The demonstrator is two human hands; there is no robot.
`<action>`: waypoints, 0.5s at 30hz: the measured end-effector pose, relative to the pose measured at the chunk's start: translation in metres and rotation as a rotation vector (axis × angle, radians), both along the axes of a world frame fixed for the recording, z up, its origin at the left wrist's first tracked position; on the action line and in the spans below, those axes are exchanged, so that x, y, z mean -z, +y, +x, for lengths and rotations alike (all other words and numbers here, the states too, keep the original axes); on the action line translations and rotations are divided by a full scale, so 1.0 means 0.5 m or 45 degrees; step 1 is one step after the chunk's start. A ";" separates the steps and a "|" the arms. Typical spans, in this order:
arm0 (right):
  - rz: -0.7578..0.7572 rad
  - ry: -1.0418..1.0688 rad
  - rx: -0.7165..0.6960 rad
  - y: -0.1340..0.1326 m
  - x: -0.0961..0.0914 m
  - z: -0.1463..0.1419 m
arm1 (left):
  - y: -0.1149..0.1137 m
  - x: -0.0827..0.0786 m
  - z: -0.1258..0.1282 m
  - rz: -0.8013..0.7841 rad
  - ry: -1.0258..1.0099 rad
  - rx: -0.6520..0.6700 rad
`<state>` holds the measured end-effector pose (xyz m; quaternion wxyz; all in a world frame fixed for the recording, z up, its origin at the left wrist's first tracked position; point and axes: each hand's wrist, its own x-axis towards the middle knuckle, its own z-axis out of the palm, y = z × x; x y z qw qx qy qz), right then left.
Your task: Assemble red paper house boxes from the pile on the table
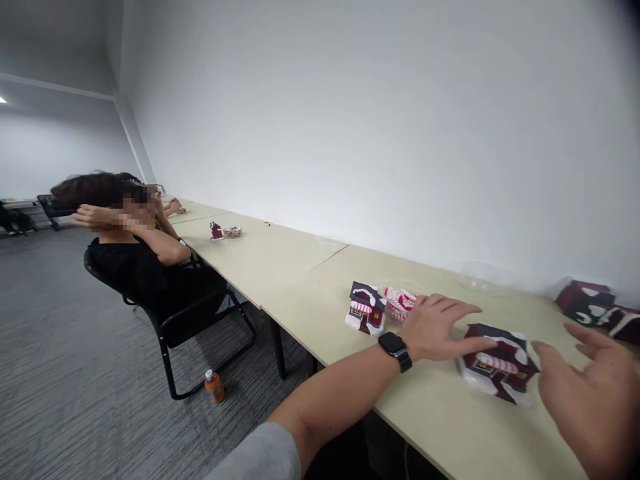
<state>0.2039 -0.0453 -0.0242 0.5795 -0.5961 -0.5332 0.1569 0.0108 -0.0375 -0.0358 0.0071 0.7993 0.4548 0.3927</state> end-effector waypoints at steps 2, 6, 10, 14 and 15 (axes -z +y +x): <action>-0.064 0.010 -0.008 0.000 0.000 -0.002 | 0.002 0.007 0.004 -0.038 0.046 0.035; -0.122 0.028 -0.106 0.017 0.017 -0.003 | 0.014 0.022 0.009 -0.085 0.116 0.052; -0.105 0.107 -0.235 0.040 0.041 -0.003 | 0.014 0.020 0.011 -0.114 0.144 0.036; -0.101 0.138 -0.281 0.047 0.051 -0.003 | 0.007 0.010 0.011 -0.105 0.117 0.033; -0.100 0.136 -0.280 0.048 0.053 -0.003 | 0.006 0.008 0.011 -0.105 0.102 0.034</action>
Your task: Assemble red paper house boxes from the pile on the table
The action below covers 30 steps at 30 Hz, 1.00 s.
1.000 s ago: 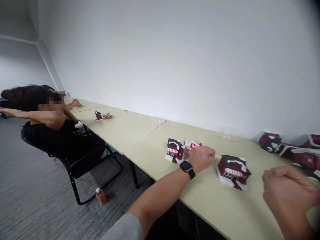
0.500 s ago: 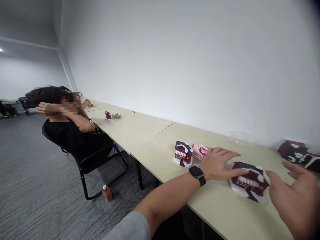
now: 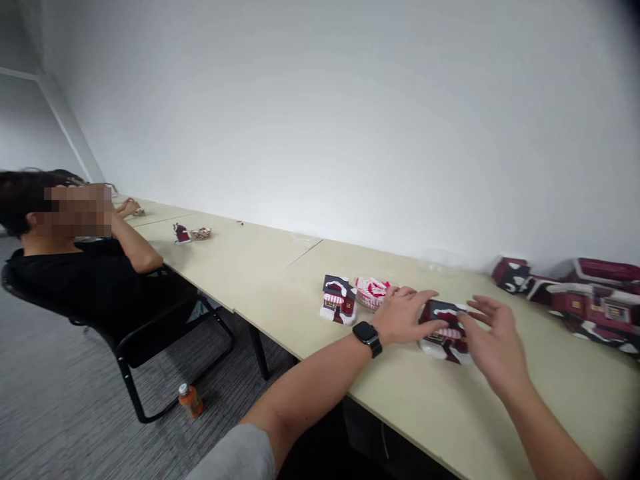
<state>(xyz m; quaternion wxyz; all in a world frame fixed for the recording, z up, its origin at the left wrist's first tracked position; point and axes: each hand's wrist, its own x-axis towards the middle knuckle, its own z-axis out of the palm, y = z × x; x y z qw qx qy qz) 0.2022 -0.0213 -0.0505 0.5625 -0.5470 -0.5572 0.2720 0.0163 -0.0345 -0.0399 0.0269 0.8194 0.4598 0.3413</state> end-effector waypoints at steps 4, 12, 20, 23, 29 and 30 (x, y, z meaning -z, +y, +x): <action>0.031 0.011 -0.006 0.003 0.005 0.000 | 0.000 -0.003 -0.001 0.002 -0.060 0.008; 0.014 0.008 -0.066 -0.007 -0.006 -0.006 | 0.001 -0.002 -0.003 0.023 -0.036 0.004; 0.026 -0.019 -0.119 -0.004 -0.002 -0.005 | 0.000 -0.007 -0.002 0.002 -0.053 -0.001; 0.042 0.001 -0.116 -0.001 0.001 -0.004 | 0.003 -0.004 -0.002 0.035 -0.059 0.014; 0.056 0.039 -0.107 -0.002 -0.008 -0.009 | 0.008 -0.005 -0.005 0.042 -0.093 -0.001; 0.055 0.048 -0.100 -0.001 -0.009 -0.010 | 0.010 -0.005 -0.005 0.043 -0.093 0.005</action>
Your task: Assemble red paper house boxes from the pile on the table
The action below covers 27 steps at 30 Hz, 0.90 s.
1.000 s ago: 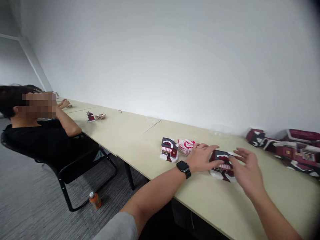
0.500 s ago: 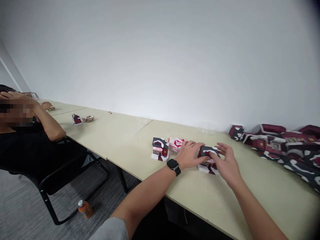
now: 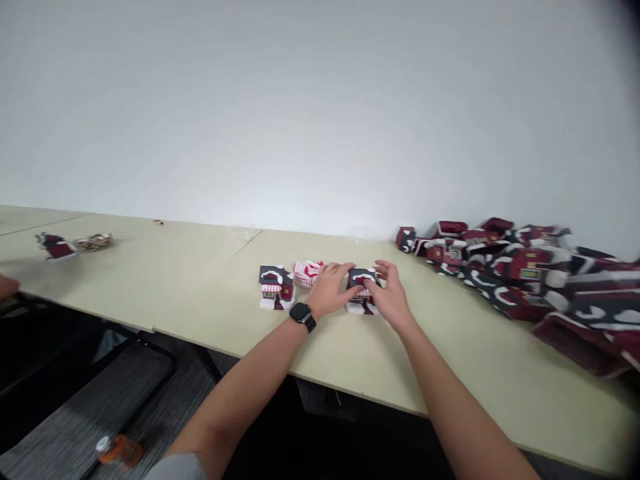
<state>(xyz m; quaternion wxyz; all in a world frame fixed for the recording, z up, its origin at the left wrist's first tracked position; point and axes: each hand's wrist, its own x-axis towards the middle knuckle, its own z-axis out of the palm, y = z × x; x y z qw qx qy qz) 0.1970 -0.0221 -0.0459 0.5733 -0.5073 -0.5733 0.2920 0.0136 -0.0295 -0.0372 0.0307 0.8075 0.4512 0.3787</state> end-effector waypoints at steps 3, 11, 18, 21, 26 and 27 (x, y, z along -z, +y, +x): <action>-0.006 0.010 -0.006 0.003 -0.002 -0.002 | 0.004 -0.002 -0.001 0.017 -0.008 0.019; -0.010 -0.040 -0.015 0.005 0.002 0.001 | 0.013 0.001 -0.005 0.044 -0.019 0.071; -0.014 -0.002 -0.026 0.005 0.004 0.002 | 0.006 -0.003 -0.007 0.049 -0.054 0.073; -0.009 0.015 -0.040 0.005 0.003 0.003 | 0.003 -0.008 -0.007 0.062 -0.077 0.063; 0.000 0.040 -0.040 0.007 0.004 0.001 | 0.008 -0.009 -0.006 0.061 -0.069 0.047; 0.000 0.044 -0.041 0.008 0.004 0.001 | 0.009 -0.008 -0.006 0.063 -0.067 0.049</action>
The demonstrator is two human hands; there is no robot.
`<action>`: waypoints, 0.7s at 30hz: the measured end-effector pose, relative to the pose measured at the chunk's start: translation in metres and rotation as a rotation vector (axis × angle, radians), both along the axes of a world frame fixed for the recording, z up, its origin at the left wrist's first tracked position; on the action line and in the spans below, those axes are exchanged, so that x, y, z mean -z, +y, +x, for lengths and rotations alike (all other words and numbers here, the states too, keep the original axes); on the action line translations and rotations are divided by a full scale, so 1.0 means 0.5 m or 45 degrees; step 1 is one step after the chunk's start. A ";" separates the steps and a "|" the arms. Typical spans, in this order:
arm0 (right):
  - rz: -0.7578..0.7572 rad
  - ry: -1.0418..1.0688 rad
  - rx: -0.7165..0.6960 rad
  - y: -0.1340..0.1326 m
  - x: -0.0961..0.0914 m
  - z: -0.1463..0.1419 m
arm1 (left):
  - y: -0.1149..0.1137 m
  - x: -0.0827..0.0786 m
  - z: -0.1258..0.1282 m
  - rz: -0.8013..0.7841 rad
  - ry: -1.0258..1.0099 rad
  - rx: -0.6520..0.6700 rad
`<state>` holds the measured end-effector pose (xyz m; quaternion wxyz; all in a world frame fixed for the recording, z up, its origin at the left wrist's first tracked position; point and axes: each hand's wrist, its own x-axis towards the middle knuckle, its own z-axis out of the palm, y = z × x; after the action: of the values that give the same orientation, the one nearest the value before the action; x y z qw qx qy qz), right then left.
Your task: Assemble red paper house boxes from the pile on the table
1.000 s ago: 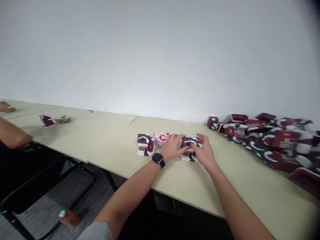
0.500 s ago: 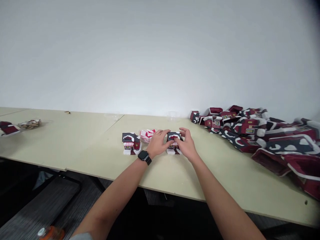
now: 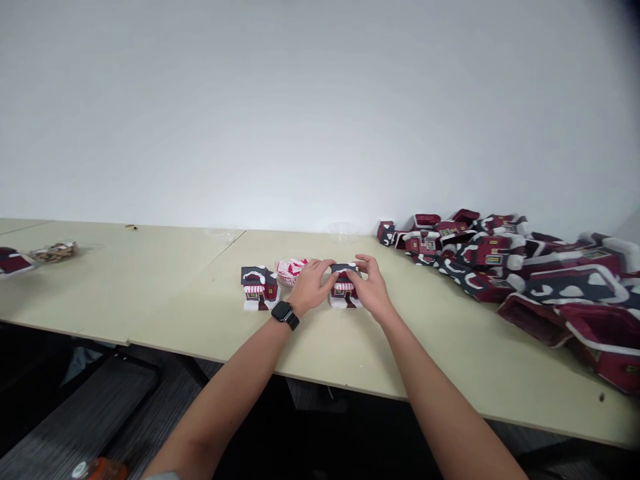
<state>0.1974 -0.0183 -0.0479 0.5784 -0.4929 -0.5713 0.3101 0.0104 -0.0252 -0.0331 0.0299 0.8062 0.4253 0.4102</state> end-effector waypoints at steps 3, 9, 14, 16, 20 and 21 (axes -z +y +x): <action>-0.010 0.000 -0.009 0.001 0.001 0.000 | 0.001 0.001 -0.001 0.000 -0.005 0.007; 0.021 -0.006 -0.031 0.007 0.007 0.002 | -0.004 -0.001 0.001 -0.037 0.009 -0.024; 0.018 -0.018 -0.015 0.009 0.013 0.003 | -0.019 -0.016 0.005 -0.012 0.053 -0.114; 0.006 -0.020 -0.014 0.009 0.013 0.003 | -0.029 -0.030 0.002 0.063 0.074 -0.219; -0.031 -0.039 -0.005 0.005 0.010 0.004 | -0.055 -0.059 -0.016 0.238 0.058 -0.444; -0.038 -0.042 -0.005 0.005 0.010 0.005 | -0.061 -0.062 -0.022 0.256 0.044 -0.469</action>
<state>0.1997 -0.0160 -0.0527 0.5610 -0.5054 -0.5770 0.3115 -0.0006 -0.0558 -0.0021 -0.1333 0.7206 0.5229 0.4353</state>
